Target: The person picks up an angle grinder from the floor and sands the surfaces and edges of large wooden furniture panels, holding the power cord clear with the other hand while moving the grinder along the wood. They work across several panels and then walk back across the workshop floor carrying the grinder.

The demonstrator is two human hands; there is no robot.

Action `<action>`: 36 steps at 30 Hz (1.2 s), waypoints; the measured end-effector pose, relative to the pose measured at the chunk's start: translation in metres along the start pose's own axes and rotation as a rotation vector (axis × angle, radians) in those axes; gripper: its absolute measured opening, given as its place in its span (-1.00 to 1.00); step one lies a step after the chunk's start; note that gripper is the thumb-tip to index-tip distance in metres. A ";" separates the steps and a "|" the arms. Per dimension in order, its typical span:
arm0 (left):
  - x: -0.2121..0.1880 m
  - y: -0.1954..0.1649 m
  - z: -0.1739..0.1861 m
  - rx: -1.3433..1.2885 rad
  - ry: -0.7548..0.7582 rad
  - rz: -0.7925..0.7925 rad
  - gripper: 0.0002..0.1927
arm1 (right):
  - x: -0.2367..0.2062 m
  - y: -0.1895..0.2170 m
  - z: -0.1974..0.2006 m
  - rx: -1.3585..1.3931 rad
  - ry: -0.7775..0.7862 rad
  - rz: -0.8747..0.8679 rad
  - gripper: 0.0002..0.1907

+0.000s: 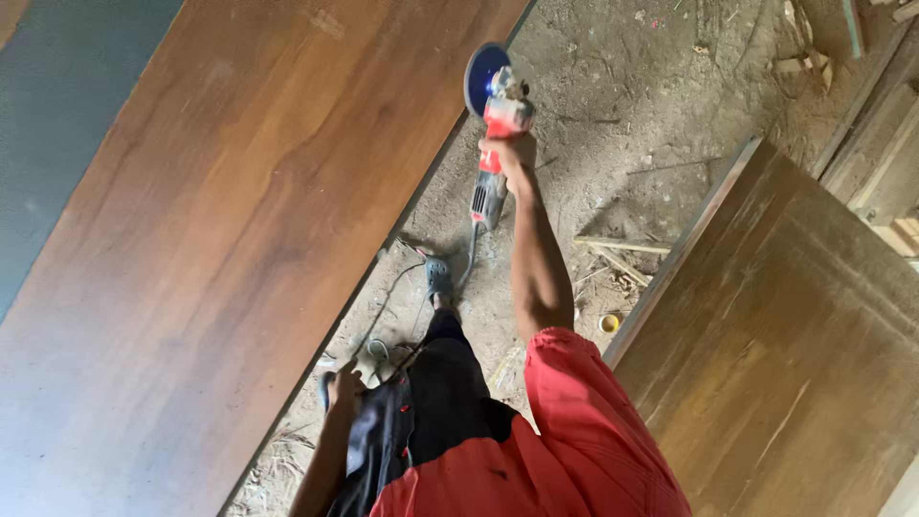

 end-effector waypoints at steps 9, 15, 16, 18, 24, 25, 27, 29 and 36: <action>0.005 0.045 0.121 0.294 0.297 -0.170 -0.75 | -0.181 -0.151 -0.088 -0.173 0.063 0.152 -0.61; -0.007 0.053 0.212 0.225 0.297 -0.278 -0.76 | -0.322 -0.281 -0.137 -0.245 0.036 0.163 -0.57; -0.011 0.054 0.235 0.233 0.220 -0.230 -0.81 | -0.345 -0.299 -0.147 -0.253 0.047 0.163 -0.57; -0.019 0.059 0.268 0.257 0.115 -0.152 -0.80 | -0.382 -0.330 -0.159 -0.254 0.069 0.162 -0.58; -0.033 0.077 0.317 0.124 0.110 -0.084 -0.83 | -0.416 -0.371 -0.148 -0.138 0.113 0.048 -0.59; -0.033 0.081 0.319 0.091 0.094 -0.067 -0.85 | -0.407 -0.365 -0.138 -0.118 0.070 0.014 -0.59; -0.029 0.083 0.315 0.026 0.068 -0.081 -0.87 | -0.374 -0.337 -0.119 -0.061 -0.039 -0.026 -0.60; -0.026 0.086 0.309 -0.022 0.034 -0.112 -0.85 | -0.331 -0.296 -0.099 0.003 -0.168 -0.032 -0.60; -0.023 0.104 0.286 -0.266 0.160 -0.063 -0.79 | -0.256 -0.206 -0.109 0.233 0.014 0.063 -0.68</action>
Point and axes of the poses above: each hand's wrist, its own x-axis towards the middle knuckle, its own z-axis out of the back of the hand, y = z × x, the point moved 9 cm from there along x, towards the middle knuckle, and after that the axes turned 11 degrees about -z, right-handed, at the moved point
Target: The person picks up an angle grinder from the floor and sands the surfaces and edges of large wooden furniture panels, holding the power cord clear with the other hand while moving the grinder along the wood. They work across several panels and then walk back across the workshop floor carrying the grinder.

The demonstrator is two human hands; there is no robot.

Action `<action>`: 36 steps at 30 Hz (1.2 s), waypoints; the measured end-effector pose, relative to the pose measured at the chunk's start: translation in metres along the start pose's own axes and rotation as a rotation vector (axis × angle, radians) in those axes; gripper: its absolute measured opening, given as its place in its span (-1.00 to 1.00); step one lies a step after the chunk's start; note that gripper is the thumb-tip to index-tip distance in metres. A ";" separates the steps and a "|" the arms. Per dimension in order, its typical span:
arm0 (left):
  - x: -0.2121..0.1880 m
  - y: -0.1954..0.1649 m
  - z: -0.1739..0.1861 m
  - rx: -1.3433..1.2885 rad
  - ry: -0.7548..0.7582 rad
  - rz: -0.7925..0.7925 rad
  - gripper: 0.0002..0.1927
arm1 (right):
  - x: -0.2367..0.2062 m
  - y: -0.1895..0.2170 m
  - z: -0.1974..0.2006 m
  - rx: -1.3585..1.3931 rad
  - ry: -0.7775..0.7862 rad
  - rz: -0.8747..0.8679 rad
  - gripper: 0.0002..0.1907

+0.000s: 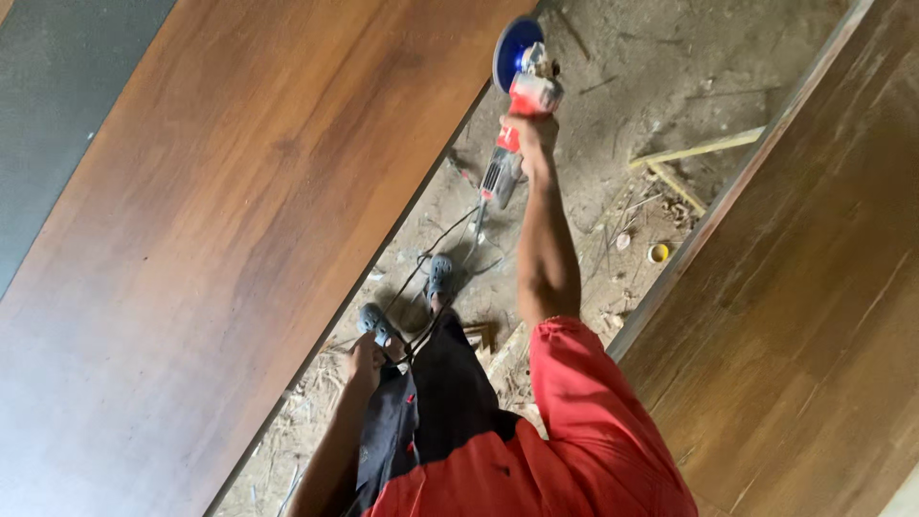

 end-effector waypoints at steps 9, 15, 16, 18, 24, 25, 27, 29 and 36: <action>-0.025 0.006 0.073 0.368 0.009 0.087 -0.78 | -0.107 -0.092 -0.016 -0.421 -0.066 -0.021 -0.57; -0.056 0.019 0.178 0.278 0.224 0.088 -0.90 | -0.255 -0.220 -0.037 -0.698 -0.025 0.134 -0.46; -0.062 0.017 0.202 0.265 0.240 0.062 -0.85 | -0.284 -0.244 -0.043 -0.769 -0.015 0.160 -0.44; -0.073 0.016 0.247 0.247 0.226 0.045 -0.80 | -0.339 -0.290 -0.062 -0.510 0.076 0.145 -0.50; -0.098 0.023 0.339 0.174 0.024 0.131 -0.84 | -0.465 -0.374 -0.086 -0.449 0.229 0.174 -0.25; -0.100 0.025 0.346 0.159 0.009 0.129 -0.85 | -0.476 -0.380 -0.089 -0.394 0.276 0.155 -0.25; -0.102 0.026 0.355 0.133 -0.009 0.118 -0.85 | -0.481 -0.386 -0.084 -0.292 0.294 0.040 -0.35; -0.103 0.027 0.361 0.116 -0.022 0.106 -0.83 | -0.464 -0.385 -0.071 -0.355 0.173 -0.098 -0.53; -0.107 0.017 0.356 -0.005 0.044 0.023 -0.88 | -0.334 -0.269 -0.052 -0.152 -0.123 -0.022 -0.66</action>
Point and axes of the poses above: each hand's wrist, its own x-axis towards the middle knuckle, its own z-axis out of the back of the hand, y = z × x, the point moved 9 cm from there along x, towards the middle knuckle, and after that the axes turned 11 degrees about -z, right-handed, at the moved point
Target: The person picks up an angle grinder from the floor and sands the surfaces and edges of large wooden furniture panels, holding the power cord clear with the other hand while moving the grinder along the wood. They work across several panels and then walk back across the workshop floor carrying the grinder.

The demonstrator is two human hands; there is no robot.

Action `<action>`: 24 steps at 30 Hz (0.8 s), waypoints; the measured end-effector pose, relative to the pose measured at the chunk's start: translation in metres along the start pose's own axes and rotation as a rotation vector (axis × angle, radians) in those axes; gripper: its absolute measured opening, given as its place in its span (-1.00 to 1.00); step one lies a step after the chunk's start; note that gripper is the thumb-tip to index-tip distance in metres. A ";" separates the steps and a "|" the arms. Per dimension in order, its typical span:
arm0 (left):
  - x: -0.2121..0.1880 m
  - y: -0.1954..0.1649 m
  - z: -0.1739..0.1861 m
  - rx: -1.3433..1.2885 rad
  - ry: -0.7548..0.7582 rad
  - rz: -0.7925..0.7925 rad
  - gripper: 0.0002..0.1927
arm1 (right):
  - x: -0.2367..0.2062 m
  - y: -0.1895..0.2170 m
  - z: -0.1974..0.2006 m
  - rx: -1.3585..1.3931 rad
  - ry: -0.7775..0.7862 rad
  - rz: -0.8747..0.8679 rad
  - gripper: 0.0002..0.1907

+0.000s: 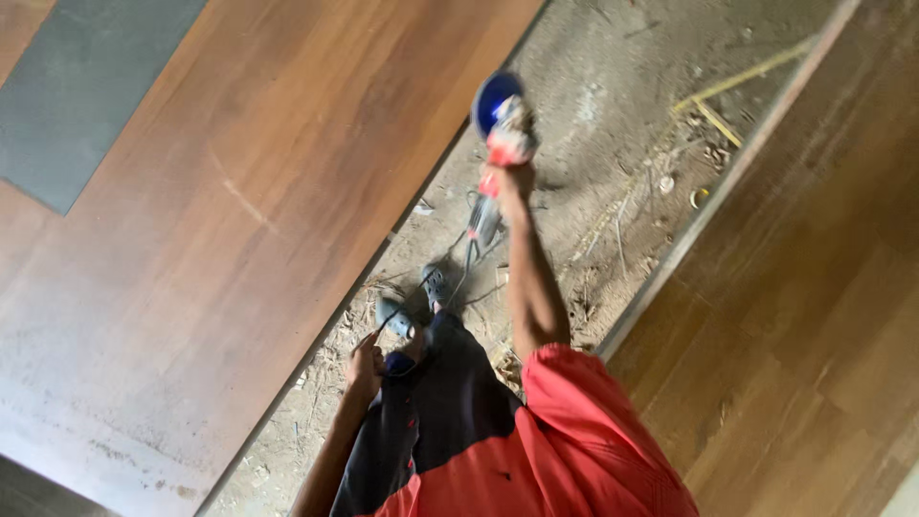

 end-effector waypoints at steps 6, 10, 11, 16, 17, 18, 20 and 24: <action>0.000 -0.003 0.001 -0.064 0.066 -0.007 -0.79 | 0.033 0.038 -0.022 0.039 0.059 0.028 -0.64; -0.010 0.003 0.031 0.009 0.050 0.071 -0.89 | -0.003 0.009 -0.033 -0.183 0.052 0.058 -0.64; -0.013 0.004 0.040 0.024 0.058 0.093 -0.89 | -0.018 -0.007 -0.037 -0.192 0.065 0.028 -0.61; -0.030 0.004 0.113 0.052 0.111 0.093 -0.87 | -0.127 -0.093 -0.057 -0.318 0.075 0.078 -0.49; -0.035 0.005 0.135 0.068 0.128 0.092 -0.89 | -0.158 -0.105 -0.064 -0.292 0.114 0.195 -0.48; -0.040 0.007 0.162 0.108 0.101 0.103 -0.92 | -0.190 -0.117 -0.071 -0.266 0.152 0.315 -0.48; -0.054 0.012 0.216 0.174 0.041 0.125 -0.83 | -0.242 -0.180 -0.093 -0.175 0.318 0.096 -0.57; -0.084 0.007 0.299 0.182 0.097 0.032 -0.88 | -0.346 -0.277 -0.121 -0.069 0.387 -0.061 -0.63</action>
Point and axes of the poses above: each hand's wrist, its own x-axis towards the middle knuckle, its own z-axis out of the back of the hand, y = z × x, the point moved 9 cm from there along x, towards the middle knuckle, and after that the axes turned 11 degrees about -z, right-handed, at the moved point
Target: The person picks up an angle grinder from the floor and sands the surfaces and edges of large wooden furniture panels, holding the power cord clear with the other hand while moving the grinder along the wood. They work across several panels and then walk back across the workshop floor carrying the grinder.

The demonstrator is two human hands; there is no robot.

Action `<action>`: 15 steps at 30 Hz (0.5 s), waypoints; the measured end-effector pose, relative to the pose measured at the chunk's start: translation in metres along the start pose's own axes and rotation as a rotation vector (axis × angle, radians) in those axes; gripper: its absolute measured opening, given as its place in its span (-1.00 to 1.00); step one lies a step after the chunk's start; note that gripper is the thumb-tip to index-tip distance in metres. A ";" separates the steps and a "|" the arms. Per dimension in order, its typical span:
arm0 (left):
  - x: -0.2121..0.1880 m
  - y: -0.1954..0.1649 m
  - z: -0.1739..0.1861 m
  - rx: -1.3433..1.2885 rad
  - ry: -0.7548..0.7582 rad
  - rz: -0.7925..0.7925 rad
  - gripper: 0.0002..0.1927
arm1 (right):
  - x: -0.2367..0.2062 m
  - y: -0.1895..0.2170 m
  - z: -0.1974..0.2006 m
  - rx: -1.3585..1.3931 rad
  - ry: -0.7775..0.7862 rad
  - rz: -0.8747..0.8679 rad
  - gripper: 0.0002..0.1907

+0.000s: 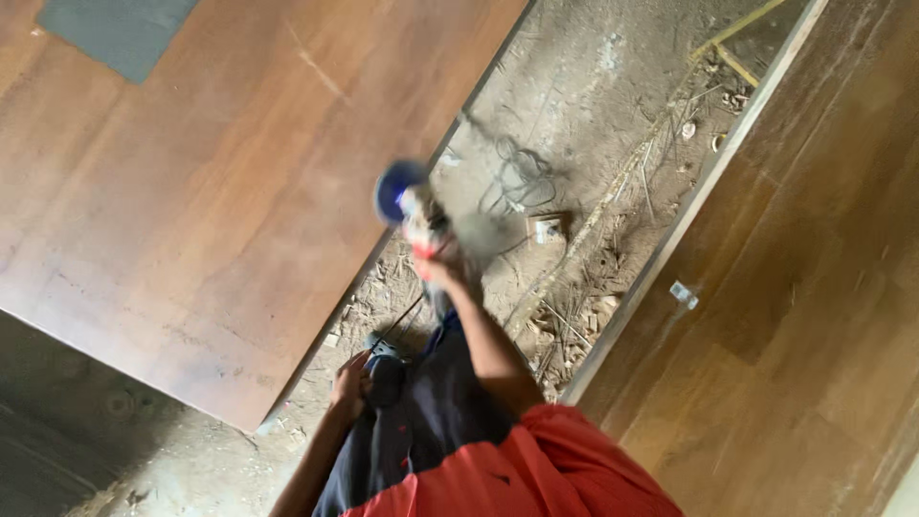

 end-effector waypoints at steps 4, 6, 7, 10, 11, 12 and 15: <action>-0.028 0.022 0.049 -0.024 -0.090 0.107 -0.92 | -0.062 -0.057 -0.021 -0.337 -0.054 0.030 -0.75; -0.034 0.026 0.062 -0.036 -0.143 0.125 -0.88 | -0.079 -0.076 -0.028 -0.352 -0.019 0.003 -0.74; -0.035 0.027 0.065 -0.063 -0.141 0.131 -0.82 | -0.083 -0.079 -0.025 -0.319 -0.033 -0.019 -0.71; -0.036 0.027 0.071 -0.116 -0.141 0.122 -0.78 | -0.072 -0.071 -0.003 -0.200 -0.171 -0.147 -0.63; -0.036 0.025 0.073 -0.130 -0.146 0.114 -0.79 | -0.060 -0.057 0.006 -0.174 -0.225 -0.157 -0.60; -0.037 0.023 0.076 -0.109 -0.158 0.087 -0.83 | -0.047 -0.039 0.016 -0.159 -0.280 -0.138 -0.58; -0.036 0.015 0.076 -0.099 -0.149 0.005 -0.84 | 0.002 0.038 0.052 -0.247 -0.456 0.028 -0.52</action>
Point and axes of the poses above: each hand's wrist, its own x-axis towards the middle knuckle, its own z-axis out of the back of the hand, y = z × x, the point moved 9 cm from there along x, towards the middle knuckle, and after that the axes turned 11 degrees about -z, right-handed, at the moved point
